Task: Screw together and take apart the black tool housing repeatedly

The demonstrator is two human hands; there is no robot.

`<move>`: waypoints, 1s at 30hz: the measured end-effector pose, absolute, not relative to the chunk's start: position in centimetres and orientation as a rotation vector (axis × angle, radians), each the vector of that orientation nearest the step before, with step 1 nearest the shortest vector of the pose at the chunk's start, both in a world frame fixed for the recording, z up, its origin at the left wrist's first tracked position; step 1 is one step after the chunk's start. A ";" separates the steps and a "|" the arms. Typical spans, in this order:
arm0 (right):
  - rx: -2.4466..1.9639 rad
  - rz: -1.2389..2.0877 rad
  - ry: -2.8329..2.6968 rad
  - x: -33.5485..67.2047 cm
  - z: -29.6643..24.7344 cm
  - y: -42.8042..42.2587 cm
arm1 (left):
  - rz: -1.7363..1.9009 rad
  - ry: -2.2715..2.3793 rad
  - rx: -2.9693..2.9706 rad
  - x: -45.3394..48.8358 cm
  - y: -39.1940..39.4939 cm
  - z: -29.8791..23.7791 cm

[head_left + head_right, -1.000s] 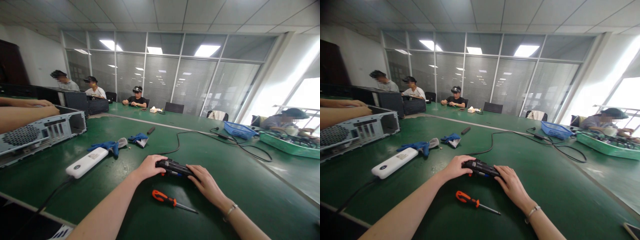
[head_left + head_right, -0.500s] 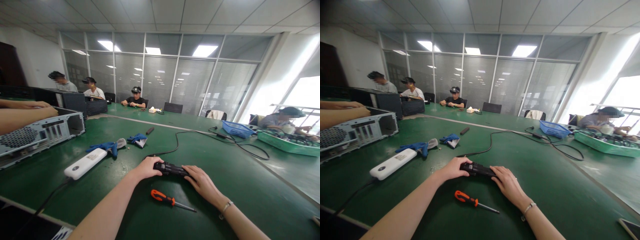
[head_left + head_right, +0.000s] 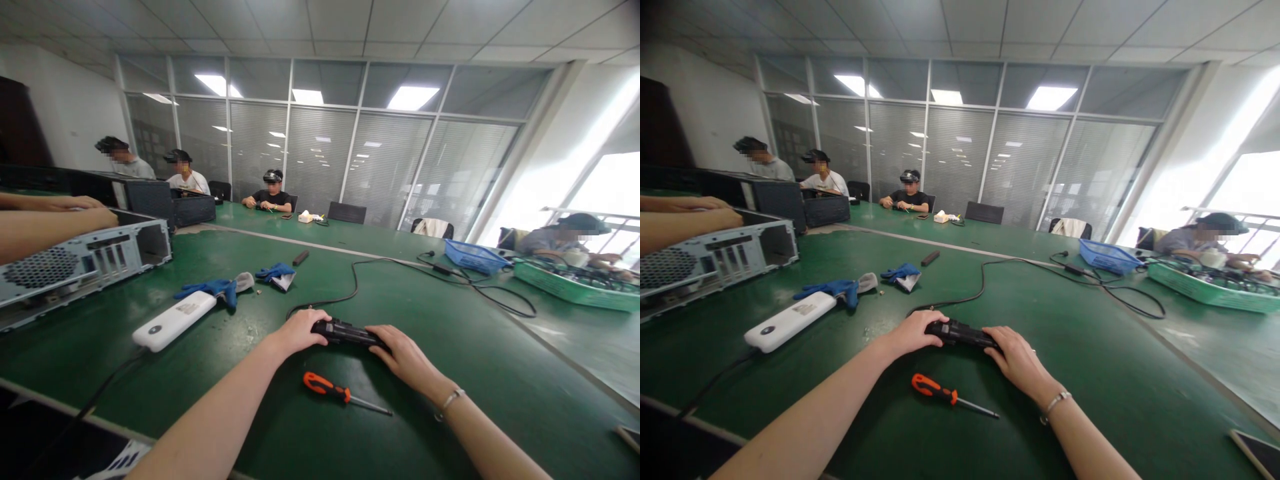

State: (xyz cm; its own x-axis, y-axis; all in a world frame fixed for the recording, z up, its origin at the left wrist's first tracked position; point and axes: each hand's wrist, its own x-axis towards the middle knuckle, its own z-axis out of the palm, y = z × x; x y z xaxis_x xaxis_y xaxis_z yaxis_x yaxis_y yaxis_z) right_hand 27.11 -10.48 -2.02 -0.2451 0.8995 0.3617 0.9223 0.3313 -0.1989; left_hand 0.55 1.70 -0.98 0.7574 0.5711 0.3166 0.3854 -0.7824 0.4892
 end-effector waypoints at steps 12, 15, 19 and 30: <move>-1.702 -0.267 -2.202 26.9 -3.4 -10.3 | 0.681 0.747 2.485 0.5 1.2 -1.3; -1.671 -0.336 -2.104 26.1 -2.6 -11.0 | 0.680 0.759 2.481 0.6 1.1 -1.2; -1.525 -0.218 -2.069 23.1 -0.3 -12.9 | 0.668 0.742 2.493 0.8 0.8 -1.0; -1.413 0.140 -2.238 16.0 2.1 -13.4 | 0.691 0.624 2.461 0.8 0.7 -1.2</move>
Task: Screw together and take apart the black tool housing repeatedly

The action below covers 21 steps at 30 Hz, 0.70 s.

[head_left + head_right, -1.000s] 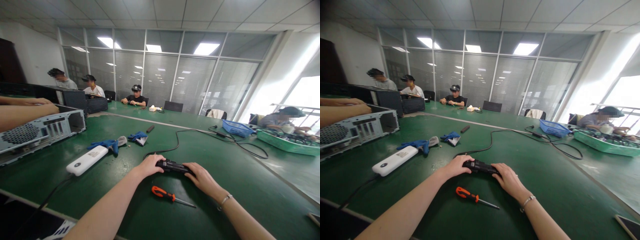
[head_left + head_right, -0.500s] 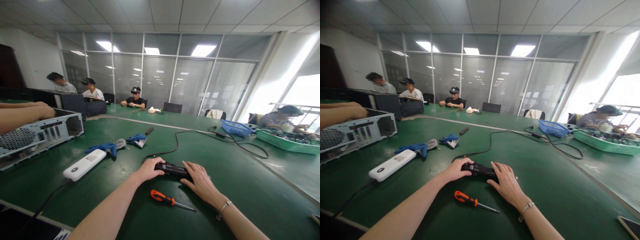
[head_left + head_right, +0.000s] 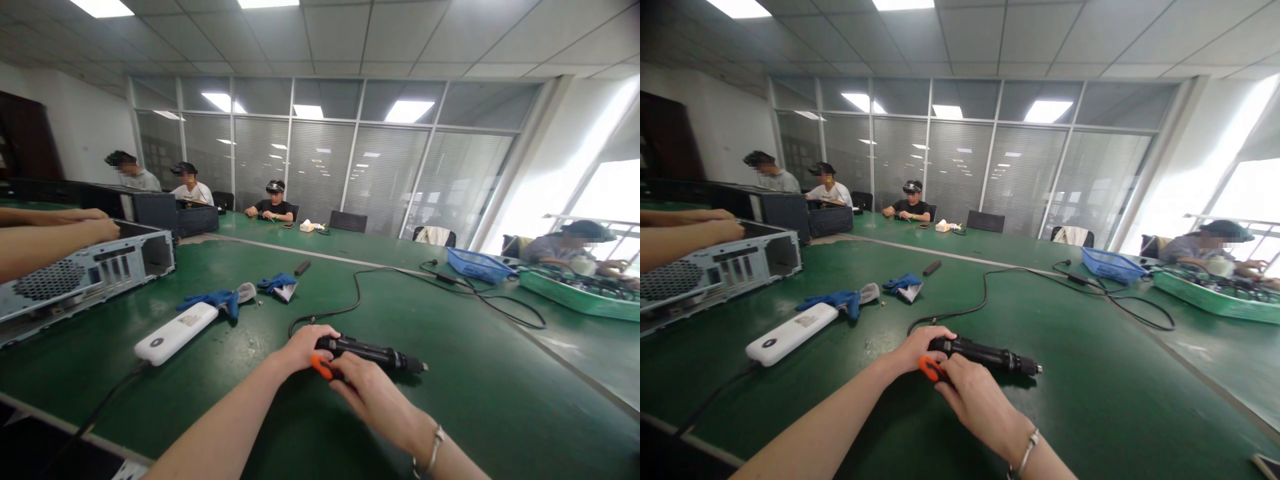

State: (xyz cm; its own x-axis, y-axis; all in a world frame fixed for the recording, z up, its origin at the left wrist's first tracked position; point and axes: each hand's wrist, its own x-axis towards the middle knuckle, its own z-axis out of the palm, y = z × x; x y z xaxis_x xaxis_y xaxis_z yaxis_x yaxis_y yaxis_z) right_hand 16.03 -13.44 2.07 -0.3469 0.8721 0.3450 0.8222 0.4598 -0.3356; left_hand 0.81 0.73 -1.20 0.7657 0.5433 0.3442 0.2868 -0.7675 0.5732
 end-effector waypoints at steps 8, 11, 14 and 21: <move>-1.124 -0.163 -1.470 18.9 0.0 -12.7 | 0.652 0.671 2.425 1.2 -0.4 -0.8; -1.067 -0.318 -1.564 19.1 -1.9 -12.6 | 0.642 0.643 2.431 1.5 -0.8 -0.7; -1.061 -0.354 -1.643 19.1 -2.7 -12.2 | 0.640 0.611 2.435 1.8 -1.1 -0.7; -1.170 -0.321 -1.672 18.9 -2.3 -12.0 | 0.644 0.604 2.458 1.8 -1.2 -0.6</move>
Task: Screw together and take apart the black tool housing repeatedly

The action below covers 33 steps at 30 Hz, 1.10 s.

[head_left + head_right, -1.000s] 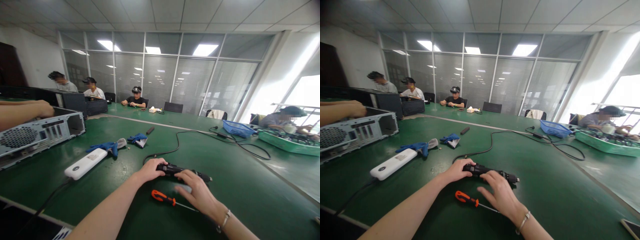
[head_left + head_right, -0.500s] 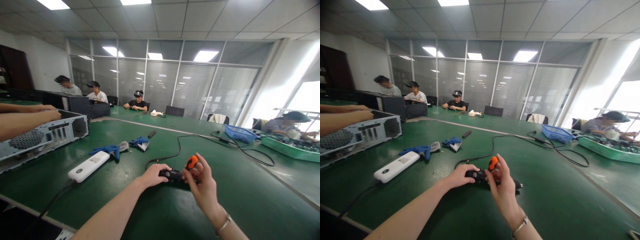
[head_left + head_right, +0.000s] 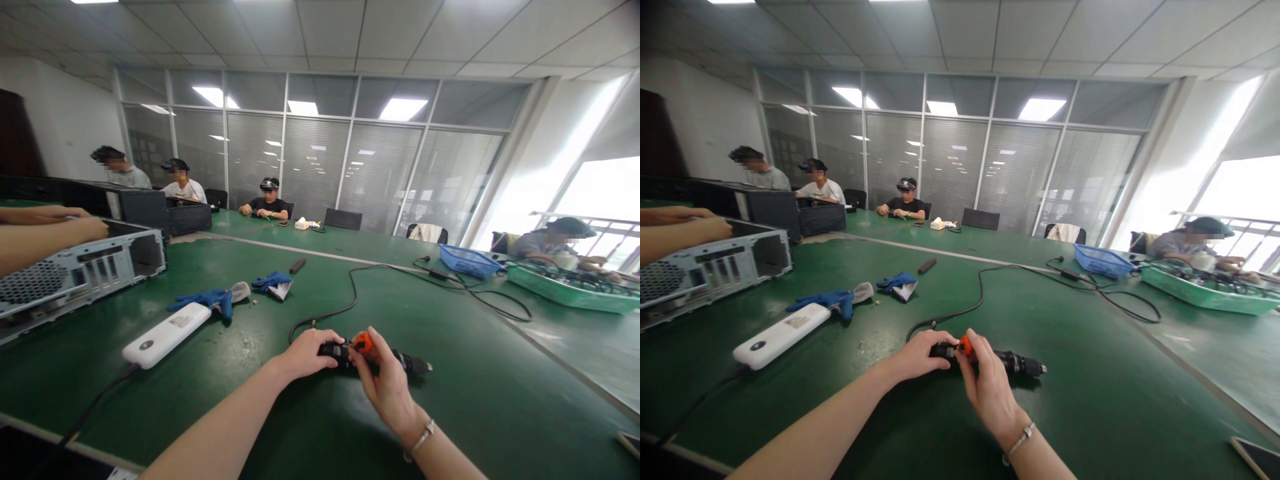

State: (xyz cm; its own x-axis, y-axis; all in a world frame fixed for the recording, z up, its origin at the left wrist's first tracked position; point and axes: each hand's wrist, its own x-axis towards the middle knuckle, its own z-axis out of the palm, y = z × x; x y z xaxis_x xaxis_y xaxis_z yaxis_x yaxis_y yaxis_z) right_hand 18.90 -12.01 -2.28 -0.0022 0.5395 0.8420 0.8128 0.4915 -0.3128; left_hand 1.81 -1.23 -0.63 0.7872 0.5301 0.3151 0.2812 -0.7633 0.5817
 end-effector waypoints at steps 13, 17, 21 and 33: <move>-1.025 -0.508 -1.748 18.4 0.0 -12.9 | 0.614 0.634 2.477 1.9 -1.1 -0.8; -1.087 -0.553 -1.769 18.2 -0.5 -13.0 | 0.627 0.607 2.477 1.8 -1.3 -0.5; -1.036 -0.483 -1.846 18.1 -0.5 -13.1 | 0.633 0.554 2.490 1.7 -1.3 -0.3; -1.005 -0.488 -1.813 18.0 0.0 -13.3 | 0.626 0.412 2.609 1.4 -0.9 -0.3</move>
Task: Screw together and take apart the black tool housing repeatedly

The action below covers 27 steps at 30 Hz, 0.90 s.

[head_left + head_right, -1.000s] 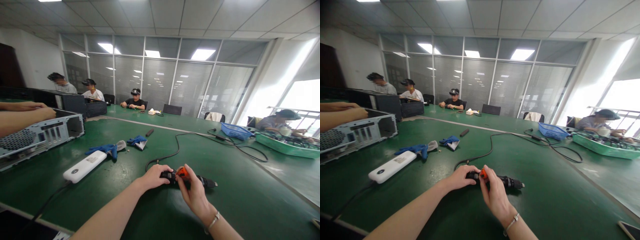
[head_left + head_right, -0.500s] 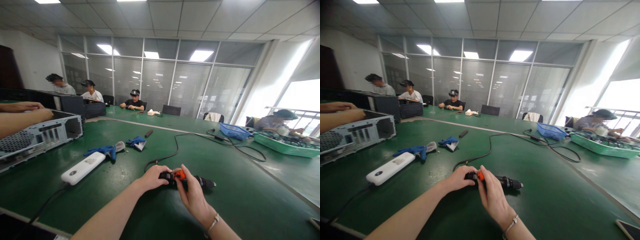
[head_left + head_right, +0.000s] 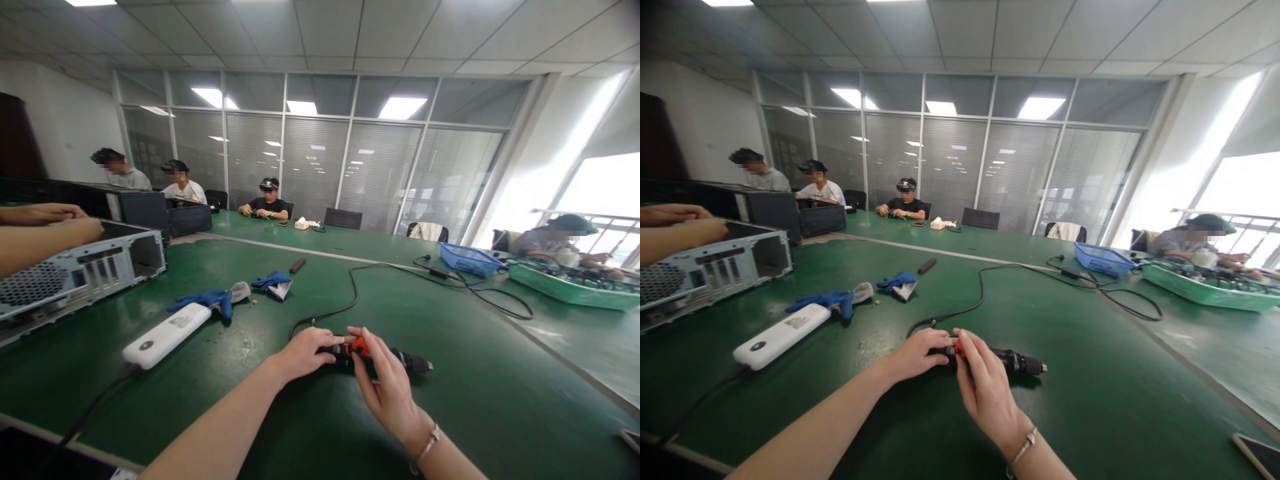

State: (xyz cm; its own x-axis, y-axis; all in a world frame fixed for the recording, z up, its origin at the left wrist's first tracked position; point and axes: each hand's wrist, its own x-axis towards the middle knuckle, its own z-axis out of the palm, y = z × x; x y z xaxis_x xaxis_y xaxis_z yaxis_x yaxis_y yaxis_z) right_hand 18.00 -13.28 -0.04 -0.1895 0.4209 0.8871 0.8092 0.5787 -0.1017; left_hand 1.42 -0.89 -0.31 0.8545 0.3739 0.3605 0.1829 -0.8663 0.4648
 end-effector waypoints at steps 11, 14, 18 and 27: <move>-1.016 -0.462 -1.800 18.2 0.0 -13.4 | 0.620 0.442 2.637 1.5 -0.9 -0.4; -0.986 -0.434 -1.823 18.0 0.2 -13.5 | 0.611 0.445 2.645 1.4 -1.0 -0.2; -1.004 -0.500 -1.806 18.2 0.1 -13.3 | 0.628 0.442 2.642 1.4 -1.0 0.0; -0.966 -0.460 -1.810 18.3 -0.1 -13.4 | 0.589 0.388 2.579 1.5 -0.1 -0.5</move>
State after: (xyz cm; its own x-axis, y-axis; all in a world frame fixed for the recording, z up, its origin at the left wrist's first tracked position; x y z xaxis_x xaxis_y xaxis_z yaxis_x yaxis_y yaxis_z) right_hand 18.31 -13.44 -0.14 -0.1888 0.4075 0.8934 0.7848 0.6096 -0.1122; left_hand 1.45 -0.13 -0.45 0.8683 0.3642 0.3367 0.1657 -0.8529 0.4951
